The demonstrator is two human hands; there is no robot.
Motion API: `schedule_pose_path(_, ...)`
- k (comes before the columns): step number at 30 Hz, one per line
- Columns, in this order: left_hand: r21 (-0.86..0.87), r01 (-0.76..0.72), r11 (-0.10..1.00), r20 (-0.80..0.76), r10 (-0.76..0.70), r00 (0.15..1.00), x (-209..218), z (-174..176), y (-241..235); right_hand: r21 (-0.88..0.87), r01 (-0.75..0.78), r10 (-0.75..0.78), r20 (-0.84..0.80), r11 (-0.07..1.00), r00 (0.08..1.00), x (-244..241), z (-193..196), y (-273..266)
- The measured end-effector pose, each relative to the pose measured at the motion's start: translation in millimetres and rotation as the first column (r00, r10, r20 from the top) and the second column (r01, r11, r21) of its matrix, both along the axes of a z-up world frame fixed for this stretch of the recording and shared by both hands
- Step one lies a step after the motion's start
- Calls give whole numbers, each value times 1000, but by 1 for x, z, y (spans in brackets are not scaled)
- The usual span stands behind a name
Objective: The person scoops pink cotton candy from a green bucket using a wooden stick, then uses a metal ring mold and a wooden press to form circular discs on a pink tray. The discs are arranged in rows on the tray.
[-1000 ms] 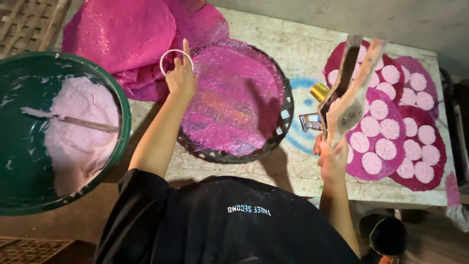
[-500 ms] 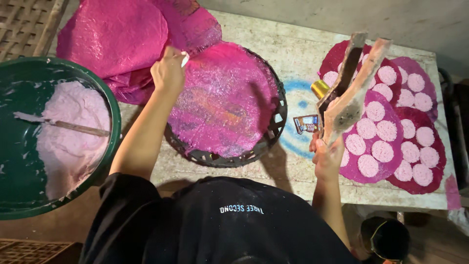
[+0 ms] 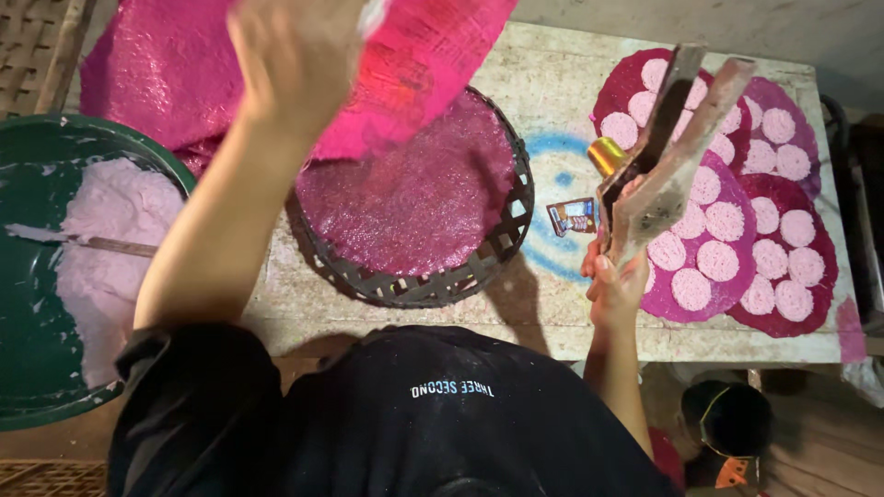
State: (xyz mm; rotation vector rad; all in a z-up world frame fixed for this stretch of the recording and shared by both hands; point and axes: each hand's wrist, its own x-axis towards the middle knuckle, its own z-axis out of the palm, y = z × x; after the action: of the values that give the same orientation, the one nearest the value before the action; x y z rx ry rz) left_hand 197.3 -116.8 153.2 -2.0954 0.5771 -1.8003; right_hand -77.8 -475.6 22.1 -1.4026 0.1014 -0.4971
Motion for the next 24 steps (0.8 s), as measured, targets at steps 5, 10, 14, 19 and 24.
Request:
schedule_pose_path(5,126,149,981,-176,-126,976,-102,-33,-10,-25,65,-66,-37,998,997,-7,3,1)
schedule_pose_path(10,-281,543,792,-754,-532,386,-136,-114,-14,-57,40,-44,-73,998,996,-4,8,9)
schedule_pose_path(14,-338,471,815,-802,-511,309,-139,-163,-11,-16,-23,22,-71,1000,997,6,8,16)
schedule_pose_path(19,-390,397,831,-835,-501,229,-160,-182,-1,15,-111,112,-43,994,993,10,5,22)
schedule_pose_path(24,-545,107,831,-832,-553,56,-157,-172,12,54,-198,202,-86,979,976,13,8,31)
